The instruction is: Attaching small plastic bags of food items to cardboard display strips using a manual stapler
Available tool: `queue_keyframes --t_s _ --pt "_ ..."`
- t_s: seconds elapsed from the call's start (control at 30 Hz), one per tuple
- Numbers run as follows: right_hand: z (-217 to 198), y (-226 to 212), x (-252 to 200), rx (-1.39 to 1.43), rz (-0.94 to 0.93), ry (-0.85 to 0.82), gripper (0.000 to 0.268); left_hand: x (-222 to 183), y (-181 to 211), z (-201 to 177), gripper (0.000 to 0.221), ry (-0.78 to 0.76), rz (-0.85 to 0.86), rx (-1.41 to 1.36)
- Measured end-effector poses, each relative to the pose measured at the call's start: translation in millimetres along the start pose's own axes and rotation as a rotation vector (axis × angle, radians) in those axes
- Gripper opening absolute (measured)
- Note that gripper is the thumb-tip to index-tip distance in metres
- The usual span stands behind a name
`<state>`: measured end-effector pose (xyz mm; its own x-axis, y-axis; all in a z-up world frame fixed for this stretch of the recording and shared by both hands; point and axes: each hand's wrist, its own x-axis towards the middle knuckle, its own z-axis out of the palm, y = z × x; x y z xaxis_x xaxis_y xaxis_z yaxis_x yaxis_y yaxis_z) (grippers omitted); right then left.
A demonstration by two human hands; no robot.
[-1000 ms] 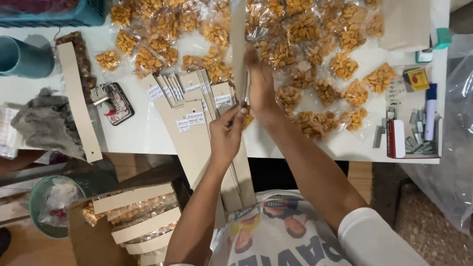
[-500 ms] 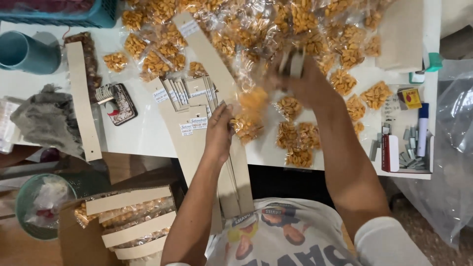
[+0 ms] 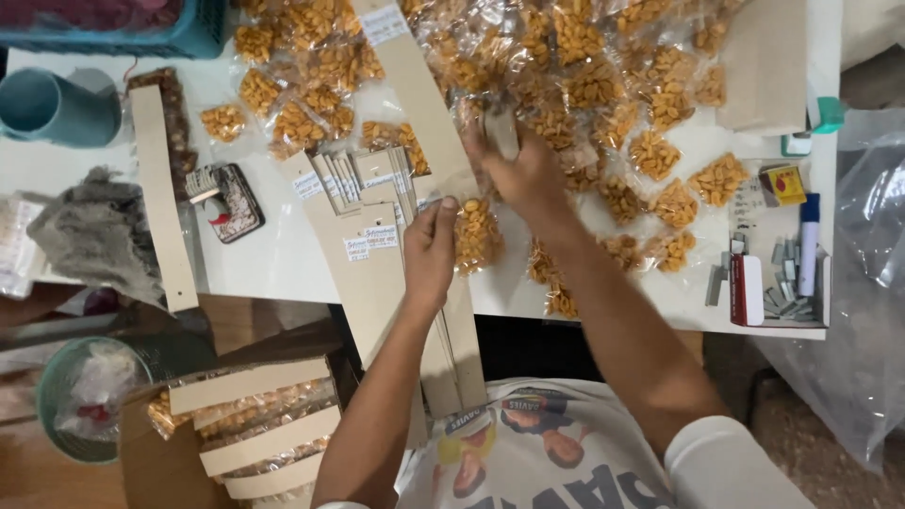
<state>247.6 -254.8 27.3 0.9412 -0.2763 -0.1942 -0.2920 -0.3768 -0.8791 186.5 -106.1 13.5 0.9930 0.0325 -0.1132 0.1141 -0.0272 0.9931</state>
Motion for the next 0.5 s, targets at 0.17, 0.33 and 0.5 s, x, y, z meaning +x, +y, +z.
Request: queue_keyframes --t_s 0.17,0.33,0.5 --pt "22.9 -48.1 -26.4 0.769 -0.031 0.058 0.057 -8.0 -7.1 0.9 0.032 -0.052 0.159 0.108" --pt "-7.5 -53.2 -40.9 0.647 -0.047 0.009 0.063 -19.6 -3.4 9.7 0.021 -0.140 0.224 0.249" --pt "-77.6 20.2 -27.3 -0.506 -0.073 -0.100 0.068 -8.7 -9.2 3.1 0.034 -0.059 -0.211 0.019"
